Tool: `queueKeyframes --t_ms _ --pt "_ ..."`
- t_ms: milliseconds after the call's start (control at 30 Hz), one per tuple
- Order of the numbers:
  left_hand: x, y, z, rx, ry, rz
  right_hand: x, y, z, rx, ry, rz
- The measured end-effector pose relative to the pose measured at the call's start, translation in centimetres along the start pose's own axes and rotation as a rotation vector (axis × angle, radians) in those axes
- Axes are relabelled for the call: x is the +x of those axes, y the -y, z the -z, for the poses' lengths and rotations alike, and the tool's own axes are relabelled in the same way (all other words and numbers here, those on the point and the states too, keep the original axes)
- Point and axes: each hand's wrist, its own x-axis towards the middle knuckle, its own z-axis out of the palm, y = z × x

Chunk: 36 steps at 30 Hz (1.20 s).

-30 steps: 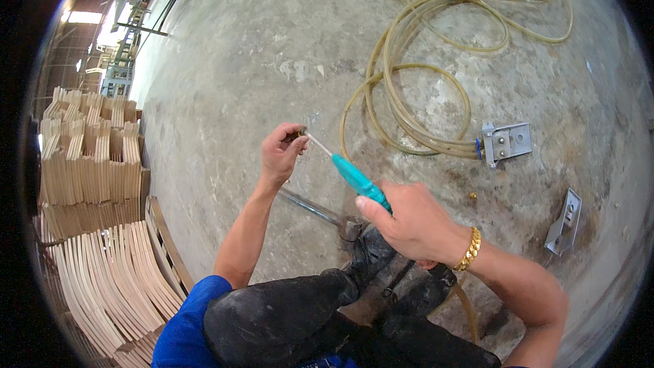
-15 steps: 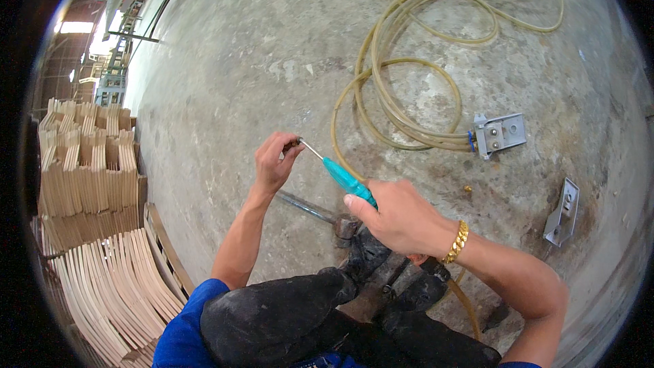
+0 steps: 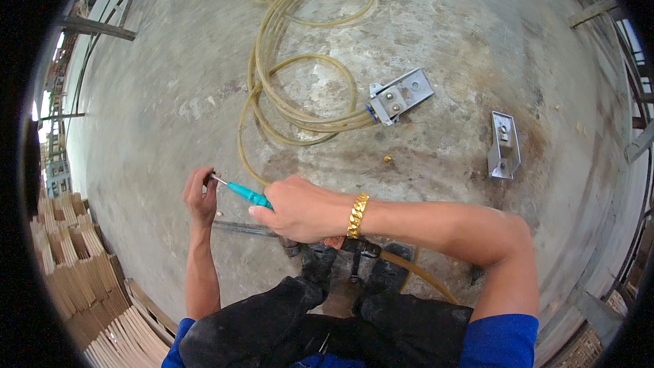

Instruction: The person assembles a metal bracket by inserting brass fittings and tightening them with a screwdriver and a wrench. They handle the metal bracket, brass fittings, and tools on a concrete floor in a workshop setting.

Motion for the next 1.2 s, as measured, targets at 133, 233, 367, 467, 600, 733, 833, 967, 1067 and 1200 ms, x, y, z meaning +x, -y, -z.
queueKeyframes --t_ms 133,233,367,467,600,733,833,967,1067,1200 --pt "-0.1 0.0 -0.5 -0.079 -0.028 0.189 0.1 -0.5 0.3 0.017 -0.03 0.0" --pt "-0.1 -0.3 -1.5 -0.701 -0.114 0.702 -0.1 -0.7 0.1 0.033 -0.051 0.009" --pt "-0.2 -0.1 -1.7 -1.254 -0.271 1.022 -0.3 -0.9 -0.1 0.031 -0.054 0.03" --pt "0.1 -0.3 -1.9 -1.425 -0.21 1.061 -0.2 -1.6 -0.2 0.015 -0.092 0.04" --pt "0.3 -0.7 -2.0 -1.463 -0.239 1.105 -0.4 -1.3 -0.1 0.01 -0.009 0.0" --pt "-0.1 -0.6 -1.8 -1.522 -0.217 1.091 -0.1 -1.4 -0.3 0.013 -0.064 0.02" --pt "0.0 -1.0 -1.9 -1.55 -0.196 1.07 -0.7 -1.3 -0.3 0.034 -0.083 0.043" --pt "0.4 -1.7 -2.0 -1.588 -0.239 1.075 -0.9 -1.4 -0.9 0.048 -0.068 0.014" --pt "0.6 -1.4 -2.1 -1.599 -0.27 1.064 -0.7 -2.1 -1.1 0.027 -0.146 0.065" --pt "0.6 -1.3 -2.4 -1.571 -0.252 1.052 -1.1 -1.9 -0.8 0.047 -0.091 0.058"
